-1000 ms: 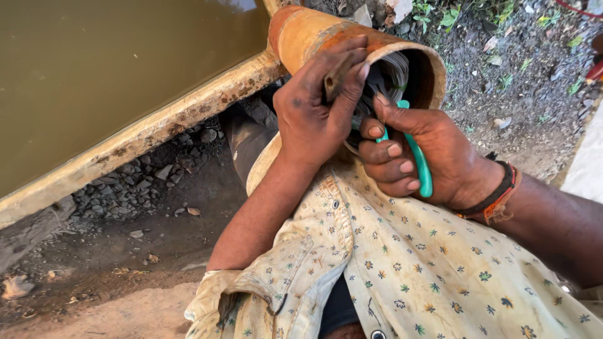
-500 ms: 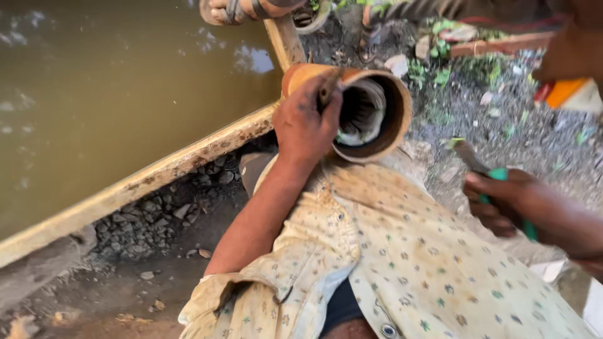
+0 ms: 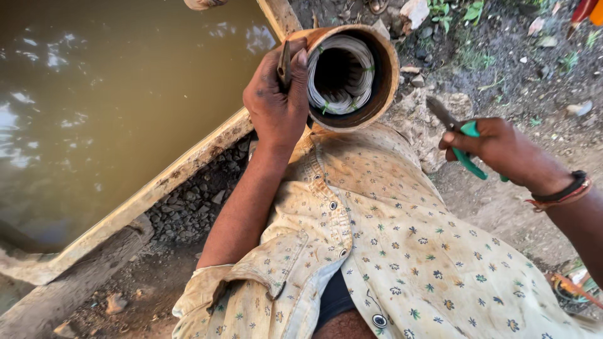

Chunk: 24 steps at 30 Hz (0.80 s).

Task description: The person uses pliers to remove debris and adjust wires inside a cylindrical metal component. They repeatedly reach into the component to pull out small pieces of debris and manipulate the internal wiring.

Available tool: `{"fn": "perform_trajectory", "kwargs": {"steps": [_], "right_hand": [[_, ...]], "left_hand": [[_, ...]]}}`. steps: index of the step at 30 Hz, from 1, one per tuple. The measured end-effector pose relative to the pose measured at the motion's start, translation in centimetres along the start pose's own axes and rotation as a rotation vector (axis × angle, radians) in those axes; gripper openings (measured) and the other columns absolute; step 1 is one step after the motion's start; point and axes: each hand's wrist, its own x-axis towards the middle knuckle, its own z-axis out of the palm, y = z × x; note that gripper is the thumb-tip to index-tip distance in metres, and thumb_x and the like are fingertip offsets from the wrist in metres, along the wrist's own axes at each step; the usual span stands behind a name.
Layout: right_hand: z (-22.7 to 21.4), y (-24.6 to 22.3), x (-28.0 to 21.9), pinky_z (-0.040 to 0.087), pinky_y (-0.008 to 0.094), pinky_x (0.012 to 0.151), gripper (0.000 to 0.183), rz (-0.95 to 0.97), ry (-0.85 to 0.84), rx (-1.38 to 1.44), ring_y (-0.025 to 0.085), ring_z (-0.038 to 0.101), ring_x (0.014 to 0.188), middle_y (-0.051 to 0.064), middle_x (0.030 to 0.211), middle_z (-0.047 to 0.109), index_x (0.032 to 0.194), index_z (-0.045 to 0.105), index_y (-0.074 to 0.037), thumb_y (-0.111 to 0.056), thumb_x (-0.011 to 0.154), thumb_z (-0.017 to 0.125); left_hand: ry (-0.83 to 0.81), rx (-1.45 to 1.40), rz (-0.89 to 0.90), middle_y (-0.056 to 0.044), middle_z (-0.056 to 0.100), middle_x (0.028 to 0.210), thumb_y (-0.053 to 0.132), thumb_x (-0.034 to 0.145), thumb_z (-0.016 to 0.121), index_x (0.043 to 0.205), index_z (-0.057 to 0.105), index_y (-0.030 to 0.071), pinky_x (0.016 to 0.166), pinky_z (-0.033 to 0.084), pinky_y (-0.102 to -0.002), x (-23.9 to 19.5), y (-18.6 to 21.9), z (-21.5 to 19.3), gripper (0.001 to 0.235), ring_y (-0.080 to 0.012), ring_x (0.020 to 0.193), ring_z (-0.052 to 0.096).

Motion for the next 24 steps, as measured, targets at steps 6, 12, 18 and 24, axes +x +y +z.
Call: {"fn": "perform_trajectory", "kwargs": {"steps": [6, 12, 18, 24], "right_hand": [[-0.4, -1.1, -0.6, 0.054, 0.031, 0.085, 0.037, -0.213, -0.096, 0.254, 0.016, 0.075, 0.088, 0.003, 0.088, 0.081, 0.108, 0.078, -0.007, -0.039, 0.096, 0.063], [-1.3, -7.5, -4.0, 0.047, 0.04, 0.057, 0.031, -0.222, -0.096, -0.226, 0.019, 0.051, 0.062, 0.011, 0.072, 0.064, 0.101, 0.075, -0.014, -0.042, 0.101, 0.062], [-1.7, -13.8, -4.0, 0.053, 0.034, 0.051, 0.031, -0.023, -0.23, -0.794, 0.021, 0.059, 0.048, -0.006, 0.073, 0.071, 0.123, 0.061, -0.024, -0.047, 0.104, 0.052], [-3.6, -17.6, -0.8, 0.057, 0.029, 0.055, 0.043, -0.421, -0.127, -1.213, 0.012, 0.062, 0.054, 0.005, 0.076, 0.067, 0.138, 0.062, -0.016, -0.037, 0.1, 0.06]], "left_hand": [[-0.026, 0.019, 0.112, -0.008, 0.075, 0.122, 0.019, 0.112, 0.069, 0.126, 0.069, 0.005, 0.095, 0.062, -0.026, -0.2, 0.5, -1.7, 0.02, -0.0131, 0.11, 0.074], [-0.076, -0.016, 0.005, -0.009, 0.076, 0.12, 0.018, 0.109, 0.069, 0.126, 0.07, 0.003, 0.091, 0.062, -0.027, -0.6, 0.8, -2.8, 0.023, -0.014, 0.11, 0.074], [-0.119, -0.221, -0.074, -0.01, 0.072, 0.131, 0.018, 0.109, 0.07, 0.131, 0.067, 0.002, 0.106, 0.06, -0.029, -1.2, 0.6, -2.6, 0.027, -0.0154, 0.12, 0.071], [-0.173, -0.198, -0.092, -0.012, 0.064, 0.143, 0.014, 0.106, 0.076, 0.141, 0.063, 0.002, 0.115, 0.055, -0.032, -2.1, -0.1, -1.3, 0.039, -0.0185, 0.132, 0.065]]}}
